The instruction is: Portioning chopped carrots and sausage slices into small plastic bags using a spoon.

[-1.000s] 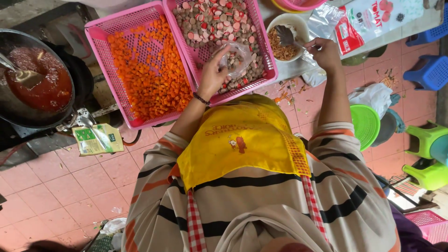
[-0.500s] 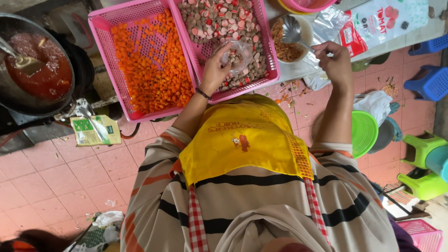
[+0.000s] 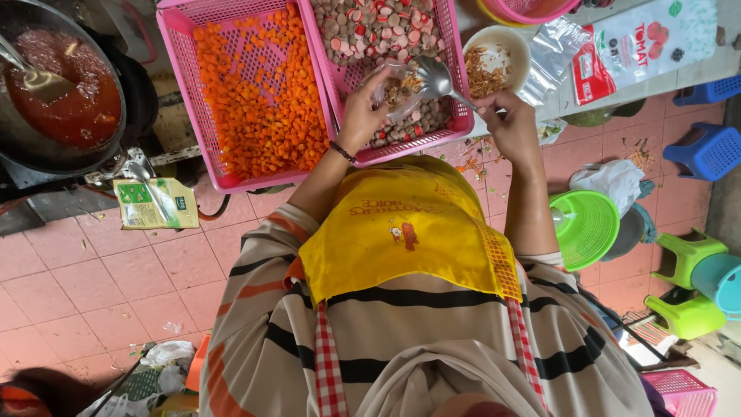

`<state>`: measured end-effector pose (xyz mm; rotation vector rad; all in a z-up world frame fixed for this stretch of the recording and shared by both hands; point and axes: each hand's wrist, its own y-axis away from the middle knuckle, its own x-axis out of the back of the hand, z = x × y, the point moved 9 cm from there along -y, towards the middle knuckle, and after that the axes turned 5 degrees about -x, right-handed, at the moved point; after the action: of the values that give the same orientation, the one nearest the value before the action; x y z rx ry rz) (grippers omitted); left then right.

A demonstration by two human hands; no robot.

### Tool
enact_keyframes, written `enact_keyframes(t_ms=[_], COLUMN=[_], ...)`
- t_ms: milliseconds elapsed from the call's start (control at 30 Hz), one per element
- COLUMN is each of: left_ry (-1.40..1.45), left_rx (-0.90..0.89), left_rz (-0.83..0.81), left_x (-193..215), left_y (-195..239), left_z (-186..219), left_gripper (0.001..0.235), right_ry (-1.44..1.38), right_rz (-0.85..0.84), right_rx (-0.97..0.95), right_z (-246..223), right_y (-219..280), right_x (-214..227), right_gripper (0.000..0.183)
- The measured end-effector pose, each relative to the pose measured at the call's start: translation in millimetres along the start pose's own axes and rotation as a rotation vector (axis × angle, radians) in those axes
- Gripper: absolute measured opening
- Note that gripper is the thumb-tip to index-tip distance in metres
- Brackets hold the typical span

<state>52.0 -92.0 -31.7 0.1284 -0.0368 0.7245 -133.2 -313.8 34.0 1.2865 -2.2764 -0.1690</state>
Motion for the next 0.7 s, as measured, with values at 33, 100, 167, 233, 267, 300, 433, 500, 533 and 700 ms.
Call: enact_keyframes(t_ms=[33,100,167,233,267,300,433,500,533,700], left_ry=[-0.005,-0.01,-0.01,-0.02,-0.029,-0.03,-0.022,-0.023,-0.044,-0.115], left_rx=[-0.02,-0.04,-0.059,-0.053,-0.045,-0.044,0.023,0.012,0.009,0.014], left_rz=[-0.002,-0.011,-0.019,-0.02,-0.018,-0.021,0.017,0.016,0.028,-0.008], left_x=[-0.2,-1.9,-3.5,-4.1,-4.0,-3.9,0.1,-0.4,0.4,-8.2], left_y=[0.4,0.1,-1.4,-2.6,-3.5,-2.5,0.6,-0.3,-0.3,6.1], left_z=[-0.7,-0.5,3.1,4.0,4.1,4.2,1.1,3.0,2.6,33.0], left_gripper=[0.077,0.077,0.076,0.074,0.072,0.072,0.06,0.055,0.053,0.053], right_ry=[0.063,0.124,0.103,0.063,0.024,0.022,-0.198,-0.217,-0.134,0.084], right_rz=[0.011,0.027,0.002,-0.01,-0.025,-0.023,0.013,0.103,0.196,0.376], right_rx=[0.094,0.186,0.255,0.222,0.189,0.188,-0.059,-0.081,-0.126,-0.263], right_z=[-12.7,-26.8,-36.7,-20.2,-10.6,0.5,52.4,70.8,86.9,153.4], right_y=[5.4,12.2,14.7,9.9,6.6,4.4,-1.9,-4.4,-6.5,-28.4], right_x=[-1.1,-4.5,-12.1,-14.2,-15.8,-12.8,15.0,38.4,52.2,66.0], right_gripper=[0.011,0.011,0.013,0.012,0.011,0.011,0.014,0.014,0.013,0.015])
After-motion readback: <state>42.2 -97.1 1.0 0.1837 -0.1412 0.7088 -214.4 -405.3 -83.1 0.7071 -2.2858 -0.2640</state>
